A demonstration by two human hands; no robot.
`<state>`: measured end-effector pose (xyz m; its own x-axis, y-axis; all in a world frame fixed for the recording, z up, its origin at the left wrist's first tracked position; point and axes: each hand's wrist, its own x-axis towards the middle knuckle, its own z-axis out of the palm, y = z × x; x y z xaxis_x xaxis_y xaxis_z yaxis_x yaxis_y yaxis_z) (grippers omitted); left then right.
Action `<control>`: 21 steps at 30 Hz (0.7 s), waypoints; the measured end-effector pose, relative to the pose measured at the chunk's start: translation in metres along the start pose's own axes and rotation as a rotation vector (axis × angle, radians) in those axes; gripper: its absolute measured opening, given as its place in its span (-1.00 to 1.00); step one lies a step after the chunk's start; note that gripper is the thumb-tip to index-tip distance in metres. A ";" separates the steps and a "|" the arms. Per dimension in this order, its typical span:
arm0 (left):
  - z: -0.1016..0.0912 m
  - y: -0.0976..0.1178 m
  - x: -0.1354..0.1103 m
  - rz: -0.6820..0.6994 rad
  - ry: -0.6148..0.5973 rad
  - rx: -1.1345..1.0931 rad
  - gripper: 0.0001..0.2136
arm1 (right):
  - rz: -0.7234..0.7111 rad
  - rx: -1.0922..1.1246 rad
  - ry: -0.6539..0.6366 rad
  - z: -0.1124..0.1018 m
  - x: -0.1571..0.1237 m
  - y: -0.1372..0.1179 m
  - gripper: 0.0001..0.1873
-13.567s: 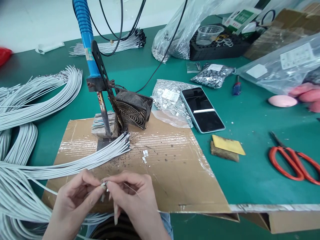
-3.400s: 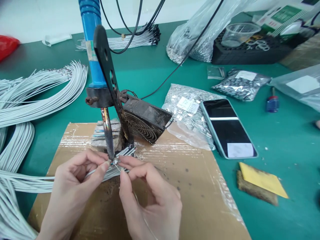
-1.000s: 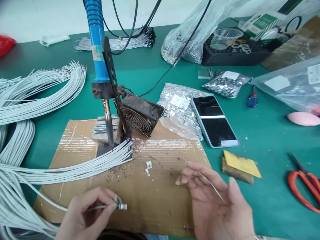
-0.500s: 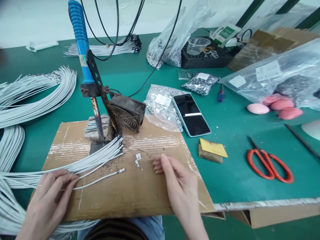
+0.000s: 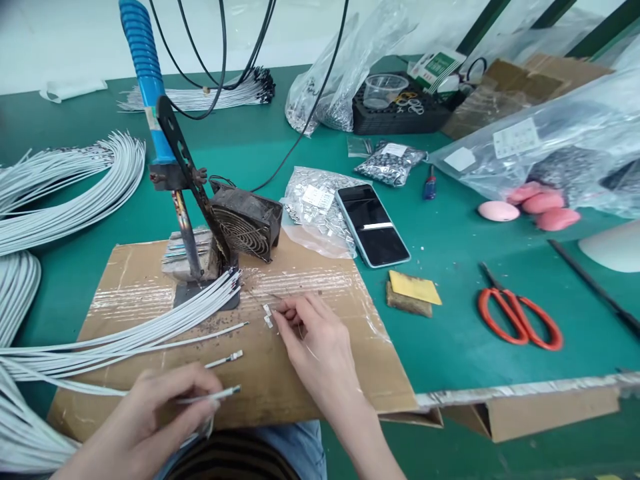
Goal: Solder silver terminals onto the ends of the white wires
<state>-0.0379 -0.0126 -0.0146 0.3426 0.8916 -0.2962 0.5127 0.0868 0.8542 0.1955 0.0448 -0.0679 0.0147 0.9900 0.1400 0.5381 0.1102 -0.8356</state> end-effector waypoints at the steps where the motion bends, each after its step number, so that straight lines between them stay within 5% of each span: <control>1: 0.003 0.001 0.006 -0.061 0.034 -0.115 -0.74 | 0.011 0.010 0.022 0.000 -0.003 0.000 -0.91; 8: 0.007 -0.002 0.017 -0.277 0.245 -0.626 -0.69 | 0.154 0.228 0.102 0.015 -0.029 -0.015 -0.90; 14: 0.007 0.002 0.016 -0.313 0.285 -0.709 -0.63 | 0.304 0.677 -0.031 0.028 -0.029 -0.051 -0.92; 21: 0.007 0.004 0.015 -0.279 0.291 -0.680 -0.64 | 0.374 0.824 -0.172 0.030 -0.027 -0.063 -0.92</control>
<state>-0.0252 -0.0020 -0.0191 0.0039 0.8691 -0.4946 -0.0765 0.4934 0.8664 0.1357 0.0133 -0.0352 -0.0944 0.9659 -0.2413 -0.2476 -0.2575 -0.9340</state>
